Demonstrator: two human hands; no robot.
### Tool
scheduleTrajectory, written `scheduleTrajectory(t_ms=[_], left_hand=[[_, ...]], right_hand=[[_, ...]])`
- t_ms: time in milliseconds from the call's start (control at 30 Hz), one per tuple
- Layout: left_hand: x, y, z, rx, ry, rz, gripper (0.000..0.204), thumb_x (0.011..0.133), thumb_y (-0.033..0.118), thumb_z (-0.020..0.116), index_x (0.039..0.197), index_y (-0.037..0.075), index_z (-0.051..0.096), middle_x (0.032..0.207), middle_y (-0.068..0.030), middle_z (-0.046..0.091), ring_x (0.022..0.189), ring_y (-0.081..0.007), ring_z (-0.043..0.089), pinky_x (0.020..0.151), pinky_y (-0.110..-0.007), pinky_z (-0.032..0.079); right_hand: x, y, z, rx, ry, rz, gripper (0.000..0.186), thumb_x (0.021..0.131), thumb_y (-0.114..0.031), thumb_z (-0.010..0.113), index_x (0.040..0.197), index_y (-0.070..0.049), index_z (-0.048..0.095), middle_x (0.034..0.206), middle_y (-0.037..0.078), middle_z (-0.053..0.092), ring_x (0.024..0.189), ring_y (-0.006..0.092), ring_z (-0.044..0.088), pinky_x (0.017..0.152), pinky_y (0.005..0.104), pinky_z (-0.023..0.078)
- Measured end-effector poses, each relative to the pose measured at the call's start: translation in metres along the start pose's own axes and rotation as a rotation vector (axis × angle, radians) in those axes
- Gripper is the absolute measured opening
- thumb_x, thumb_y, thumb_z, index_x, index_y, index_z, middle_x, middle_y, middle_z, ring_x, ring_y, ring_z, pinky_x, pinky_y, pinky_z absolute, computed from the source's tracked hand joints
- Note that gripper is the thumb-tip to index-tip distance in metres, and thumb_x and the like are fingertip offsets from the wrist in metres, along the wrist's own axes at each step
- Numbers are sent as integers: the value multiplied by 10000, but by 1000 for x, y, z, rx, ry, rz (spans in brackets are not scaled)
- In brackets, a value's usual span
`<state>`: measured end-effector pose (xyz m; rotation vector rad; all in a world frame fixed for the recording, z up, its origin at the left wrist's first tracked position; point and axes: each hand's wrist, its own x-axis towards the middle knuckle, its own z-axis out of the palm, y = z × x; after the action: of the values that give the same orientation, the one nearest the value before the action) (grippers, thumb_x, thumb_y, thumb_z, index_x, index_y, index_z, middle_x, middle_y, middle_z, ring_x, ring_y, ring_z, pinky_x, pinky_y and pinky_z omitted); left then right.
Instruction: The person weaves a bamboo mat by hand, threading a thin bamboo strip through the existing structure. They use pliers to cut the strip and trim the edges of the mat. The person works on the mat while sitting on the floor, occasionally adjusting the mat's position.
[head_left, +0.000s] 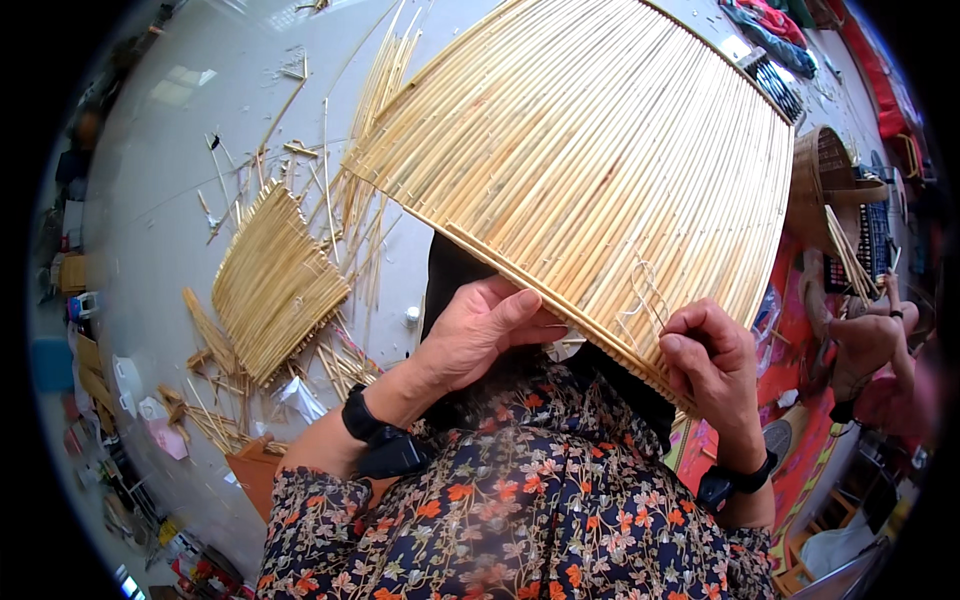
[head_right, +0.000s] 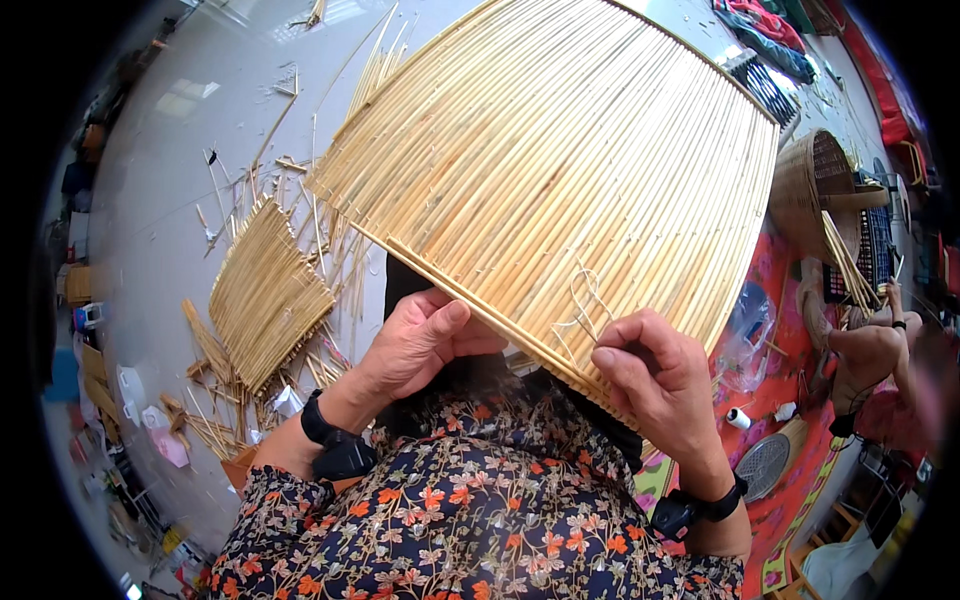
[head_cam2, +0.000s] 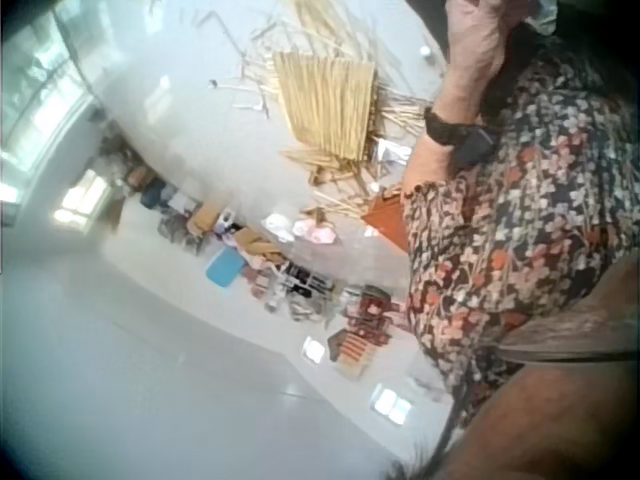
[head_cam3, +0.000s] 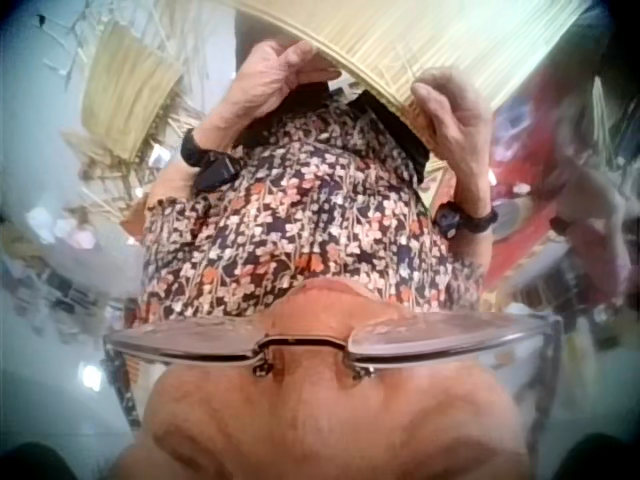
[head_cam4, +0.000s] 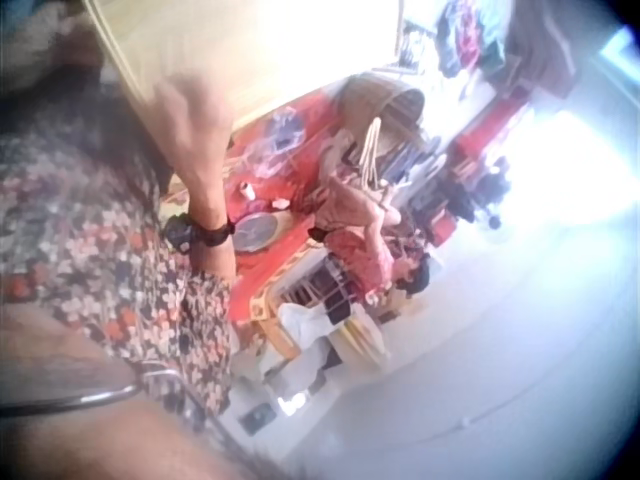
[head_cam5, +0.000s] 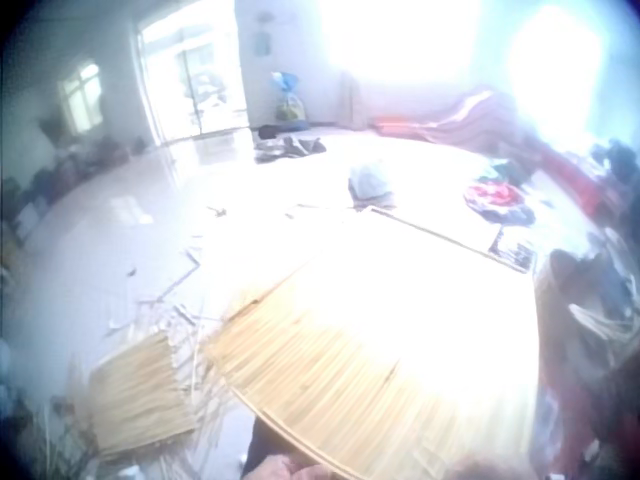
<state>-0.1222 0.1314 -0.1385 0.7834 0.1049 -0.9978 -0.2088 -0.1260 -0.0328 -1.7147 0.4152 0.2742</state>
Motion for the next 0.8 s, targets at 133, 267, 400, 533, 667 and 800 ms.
scheduleTrajectory(t_ms=[133,267,400,533,667,800], left_hand=[[4,-10,1,-86,32,52,428,1044,277,651,1367,1,603,1298,-133,684,1198,-239,672,1026,-413,586],[4,-12,-1,-55,-7,70,460,1047,286,645,1403,2,578,1343,-146,676,1230,-264,665,1083,-501,533],[5,-11,4,-69,24,94,421,1070,240,608,1401,-18,575,1340,-158,677,1214,-268,675,1064,-499,548],[5,-9,8,-87,31,89,403,1078,213,584,1400,-30,572,1341,-162,675,1208,-270,678,1056,-497,556],[5,-11,6,-76,31,94,404,1077,211,584,1397,-34,572,1337,-158,675,1212,-265,675,1047,-498,562],[4,-8,8,-55,49,86,400,1073,209,590,1392,-32,577,1335,-153,676,1216,-254,670,1030,-493,572]], right_hand=[[0,2,1,-55,-23,-7,46,982,-28,660,955,0,635,700,-30,583,546,20,532,483,202,393],[0,4,3,-53,-24,19,39,972,-14,670,953,0,638,687,-28,574,551,22,535,487,207,395],[0,8,5,-149,-27,-32,35,967,-11,681,962,0,648,707,-22,581,559,28,540,492,218,399],[-1,12,5,-198,-37,-64,30,953,-3,691,948,-5,661,763,-4,609,587,47,560,521,227,414],[3,13,6,-422,-50,-317,33,938,18,690,925,-4,669,800,16,632,607,71,583,548,235,428],[-2,17,6,-324,-6,-268,57,933,48,670,951,-4,685,798,23,632,586,79,582,534,243,434]])
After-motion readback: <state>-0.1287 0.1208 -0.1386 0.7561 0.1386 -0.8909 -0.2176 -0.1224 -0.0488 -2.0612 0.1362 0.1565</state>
